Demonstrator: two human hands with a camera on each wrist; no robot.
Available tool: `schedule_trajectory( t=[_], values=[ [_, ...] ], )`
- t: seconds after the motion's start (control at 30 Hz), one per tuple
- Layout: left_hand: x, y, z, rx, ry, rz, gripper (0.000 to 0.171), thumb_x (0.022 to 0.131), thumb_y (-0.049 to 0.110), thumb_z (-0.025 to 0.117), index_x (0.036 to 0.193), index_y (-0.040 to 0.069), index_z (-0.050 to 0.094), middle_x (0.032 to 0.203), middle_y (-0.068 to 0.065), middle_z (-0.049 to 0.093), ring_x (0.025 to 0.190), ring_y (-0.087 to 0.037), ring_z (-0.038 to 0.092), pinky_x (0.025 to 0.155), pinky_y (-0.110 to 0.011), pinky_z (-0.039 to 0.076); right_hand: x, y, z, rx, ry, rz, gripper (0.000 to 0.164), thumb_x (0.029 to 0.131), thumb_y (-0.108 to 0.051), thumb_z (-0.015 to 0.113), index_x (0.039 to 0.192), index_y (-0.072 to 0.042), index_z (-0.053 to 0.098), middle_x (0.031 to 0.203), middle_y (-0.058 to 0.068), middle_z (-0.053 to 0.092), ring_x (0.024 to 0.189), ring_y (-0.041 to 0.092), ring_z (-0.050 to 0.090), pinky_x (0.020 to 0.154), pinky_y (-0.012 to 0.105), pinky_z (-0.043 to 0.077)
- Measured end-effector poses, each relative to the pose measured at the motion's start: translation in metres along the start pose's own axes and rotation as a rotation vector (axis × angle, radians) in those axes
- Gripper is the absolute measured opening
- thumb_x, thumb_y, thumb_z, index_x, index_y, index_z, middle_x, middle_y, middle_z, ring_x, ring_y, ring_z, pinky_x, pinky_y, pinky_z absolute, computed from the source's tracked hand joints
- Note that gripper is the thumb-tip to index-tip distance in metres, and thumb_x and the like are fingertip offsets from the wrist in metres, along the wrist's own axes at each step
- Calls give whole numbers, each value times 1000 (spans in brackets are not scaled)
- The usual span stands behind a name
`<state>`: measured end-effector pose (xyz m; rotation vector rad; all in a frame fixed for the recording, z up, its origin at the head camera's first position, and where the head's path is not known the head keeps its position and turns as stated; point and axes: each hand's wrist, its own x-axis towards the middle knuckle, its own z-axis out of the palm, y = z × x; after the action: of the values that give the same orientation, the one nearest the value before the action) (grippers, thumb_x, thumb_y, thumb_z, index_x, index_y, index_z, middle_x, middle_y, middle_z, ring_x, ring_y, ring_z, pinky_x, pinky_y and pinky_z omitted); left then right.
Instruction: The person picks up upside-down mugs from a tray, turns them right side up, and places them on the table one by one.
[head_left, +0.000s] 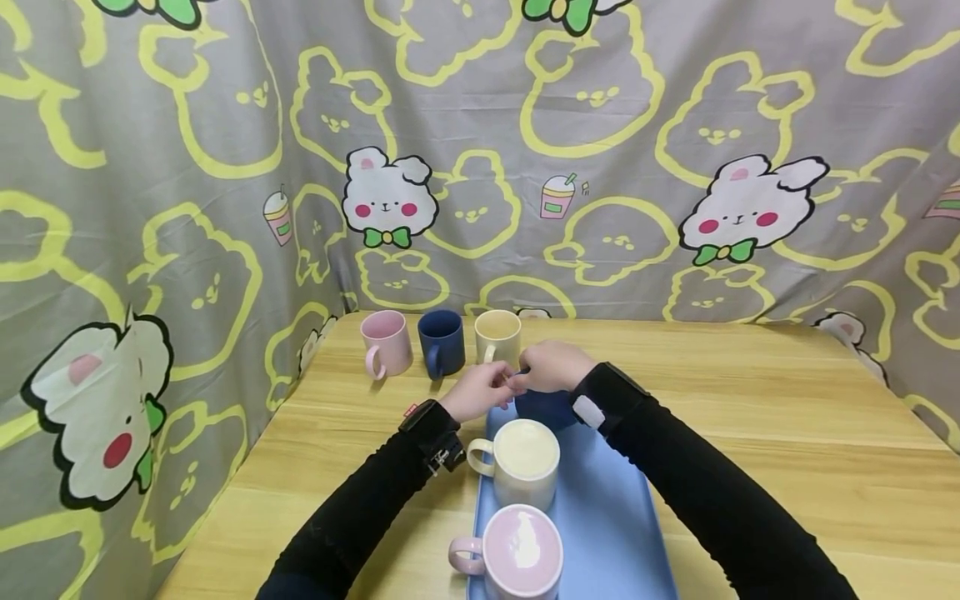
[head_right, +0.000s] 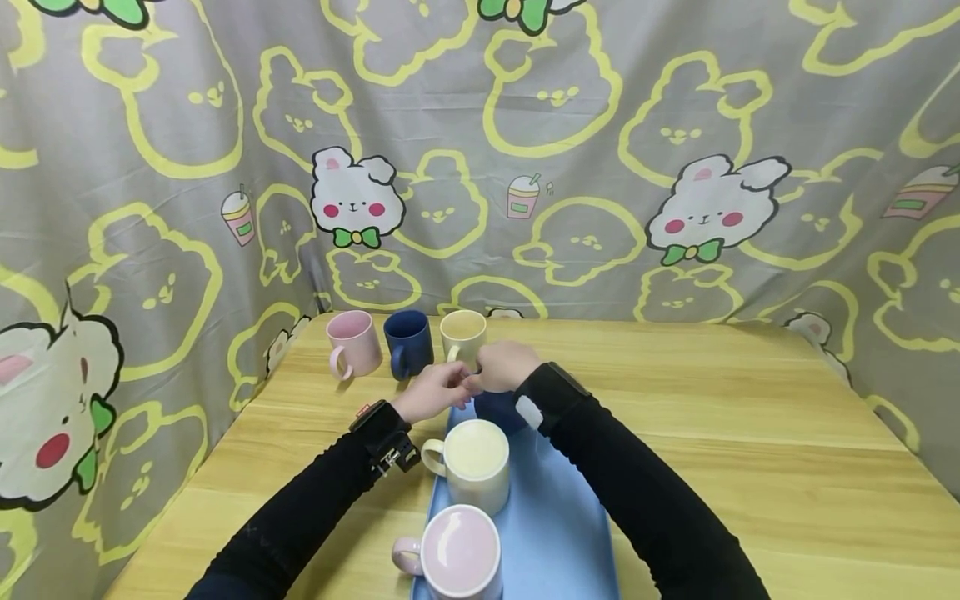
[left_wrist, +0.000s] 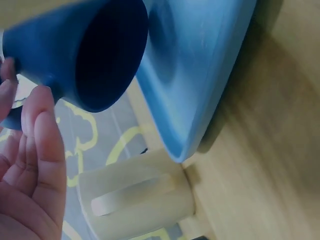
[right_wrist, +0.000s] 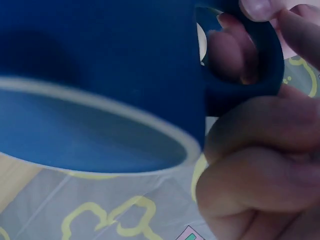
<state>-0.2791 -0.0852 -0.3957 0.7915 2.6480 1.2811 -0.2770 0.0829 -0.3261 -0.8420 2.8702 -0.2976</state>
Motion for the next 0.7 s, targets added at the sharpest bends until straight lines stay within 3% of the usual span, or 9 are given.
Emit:
schedule_trajectory(
  t=[0.33,0.53,0.7],
  values=[
    [-1,-8,0,-122,-20,39,17,93,13,66,103,-1,65,79,-6,67,68,-13,65,67,-24,54,-9,6,1,-25,13,104,49,90,-45,64,56,-12,51,53,-4,34,49,12,40,47,23,29],
    [-21,-25,-11,-238,102,24,20,97,13,61,99,-6,65,82,-14,66,73,-24,67,71,-34,57,-13,14,-1,-40,-32,179,51,88,-49,65,54,-12,54,48,-2,47,45,12,48,46,25,33],
    [-39,-44,-22,-257,211,-9,28,99,14,56,100,-13,62,79,-11,65,69,-17,64,67,-31,56,-16,20,-4,-36,-73,197,53,89,-49,63,51,-13,52,43,-2,46,42,12,47,45,25,33]
  ],
)
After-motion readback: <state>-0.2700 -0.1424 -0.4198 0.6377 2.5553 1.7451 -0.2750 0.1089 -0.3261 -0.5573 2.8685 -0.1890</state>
